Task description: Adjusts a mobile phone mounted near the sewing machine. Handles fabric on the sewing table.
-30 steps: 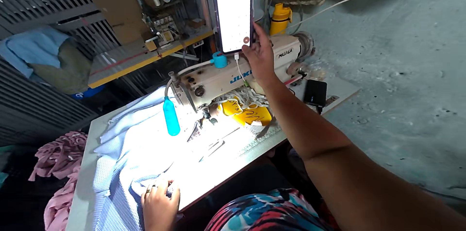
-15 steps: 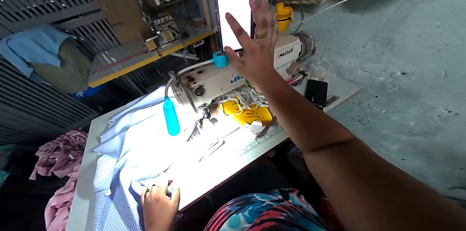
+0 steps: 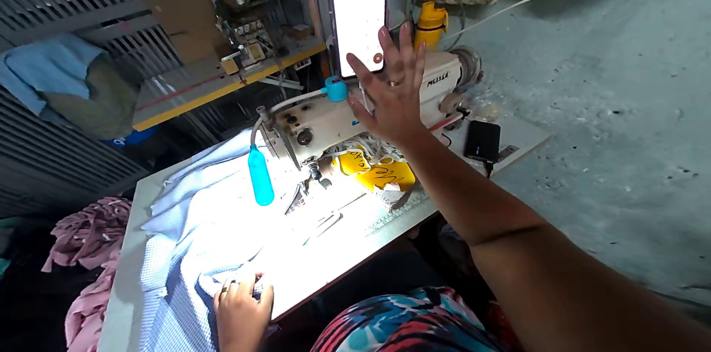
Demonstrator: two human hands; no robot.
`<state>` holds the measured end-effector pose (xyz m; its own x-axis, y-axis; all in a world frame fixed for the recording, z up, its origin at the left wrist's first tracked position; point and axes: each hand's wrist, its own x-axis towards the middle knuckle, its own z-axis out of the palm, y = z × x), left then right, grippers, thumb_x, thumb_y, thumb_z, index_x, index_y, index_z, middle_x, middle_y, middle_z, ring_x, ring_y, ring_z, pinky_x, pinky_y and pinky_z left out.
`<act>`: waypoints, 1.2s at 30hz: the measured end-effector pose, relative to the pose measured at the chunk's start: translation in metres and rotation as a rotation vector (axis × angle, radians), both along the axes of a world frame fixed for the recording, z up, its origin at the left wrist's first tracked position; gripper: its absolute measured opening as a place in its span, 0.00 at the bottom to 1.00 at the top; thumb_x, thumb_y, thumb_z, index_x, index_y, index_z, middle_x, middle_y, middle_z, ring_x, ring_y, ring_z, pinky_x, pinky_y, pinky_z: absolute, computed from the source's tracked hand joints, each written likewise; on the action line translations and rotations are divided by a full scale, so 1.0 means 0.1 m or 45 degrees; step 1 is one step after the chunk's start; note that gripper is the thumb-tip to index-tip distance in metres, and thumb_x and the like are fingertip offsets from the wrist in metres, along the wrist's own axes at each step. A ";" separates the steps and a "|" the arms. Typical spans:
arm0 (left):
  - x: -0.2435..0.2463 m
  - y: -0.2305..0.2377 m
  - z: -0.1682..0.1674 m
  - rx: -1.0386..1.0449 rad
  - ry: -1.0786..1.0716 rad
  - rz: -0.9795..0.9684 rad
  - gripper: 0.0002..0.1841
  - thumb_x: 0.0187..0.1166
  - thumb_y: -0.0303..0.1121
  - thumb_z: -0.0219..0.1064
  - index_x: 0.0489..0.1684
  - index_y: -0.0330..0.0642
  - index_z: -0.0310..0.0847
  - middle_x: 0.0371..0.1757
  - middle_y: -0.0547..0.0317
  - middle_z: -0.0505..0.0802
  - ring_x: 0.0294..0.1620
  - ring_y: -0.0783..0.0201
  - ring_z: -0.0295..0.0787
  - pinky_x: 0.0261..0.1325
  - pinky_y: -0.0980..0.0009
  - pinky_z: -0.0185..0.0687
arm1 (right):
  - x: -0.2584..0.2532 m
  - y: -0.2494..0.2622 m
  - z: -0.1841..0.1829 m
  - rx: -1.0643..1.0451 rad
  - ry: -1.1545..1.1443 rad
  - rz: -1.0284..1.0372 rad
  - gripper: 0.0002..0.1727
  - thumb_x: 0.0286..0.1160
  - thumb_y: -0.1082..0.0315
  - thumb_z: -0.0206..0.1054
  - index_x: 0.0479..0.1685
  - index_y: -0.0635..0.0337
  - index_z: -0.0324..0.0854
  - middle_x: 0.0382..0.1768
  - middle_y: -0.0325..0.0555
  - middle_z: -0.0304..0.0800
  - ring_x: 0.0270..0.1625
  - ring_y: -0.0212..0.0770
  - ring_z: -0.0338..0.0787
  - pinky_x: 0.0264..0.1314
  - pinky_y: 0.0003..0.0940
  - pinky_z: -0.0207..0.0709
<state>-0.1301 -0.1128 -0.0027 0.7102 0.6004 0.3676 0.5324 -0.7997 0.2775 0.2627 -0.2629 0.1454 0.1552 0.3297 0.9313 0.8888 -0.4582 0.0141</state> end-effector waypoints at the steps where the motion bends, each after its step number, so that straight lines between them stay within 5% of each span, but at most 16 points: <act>1: 0.00 0.00 0.00 -0.002 -0.004 0.001 0.21 0.68 0.44 0.59 0.36 0.34 0.92 0.39 0.42 0.95 0.47 0.36 0.91 0.62 0.33 0.73 | 0.00 0.01 0.02 -0.009 0.007 -0.009 0.31 0.80 0.39 0.59 0.82 0.34 0.77 0.89 0.62 0.63 0.94 0.73 0.48 0.88 0.82 0.31; 13: 0.00 0.00 0.00 -0.007 0.007 0.002 0.21 0.68 0.44 0.59 0.36 0.33 0.92 0.39 0.41 0.95 0.47 0.35 0.91 0.63 0.32 0.73 | 0.01 -0.04 -0.07 -0.058 0.068 -0.025 0.32 0.79 0.37 0.59 0.82 0.32 0.77 0.91 0.59 0.60 0.95 0.70 0.46 0.88 0.82 0.27; 23: -0.01 0.01 -0.02 0.023 -0.009 -0.001 0.21 0.70 0.45 0.59 0.34 0.35 0.92 0.40 0.43 0.95 0.48 0.37 0.92 0.62 0.34 0.74 | 0.23 -0.13 0.26 0.055 0.151 -0.231 0.39 0.76 0.31 0.59 0.88 0.32 0.69 0.93 0.66 0.51 0.94 0.77 0.41 0.87 0.83 0.30; 36: 0.00 0.01 -0.01 0.014 -0.008 0.008 0.21 0.69 0.44 0.58 0.35 0.35 0.92 0.39 0.43 0.95 0.48 0.37 0.92 0.62 0.34 0.74 | 0.04 -0.05 0.00 0.026 0.005 -0.052 0.34 0.76 0.34 0.62 0.80 0.36 0.78 0.90 0.64 0.61 0.94 0.73 0.48 0.88 0.82 0.30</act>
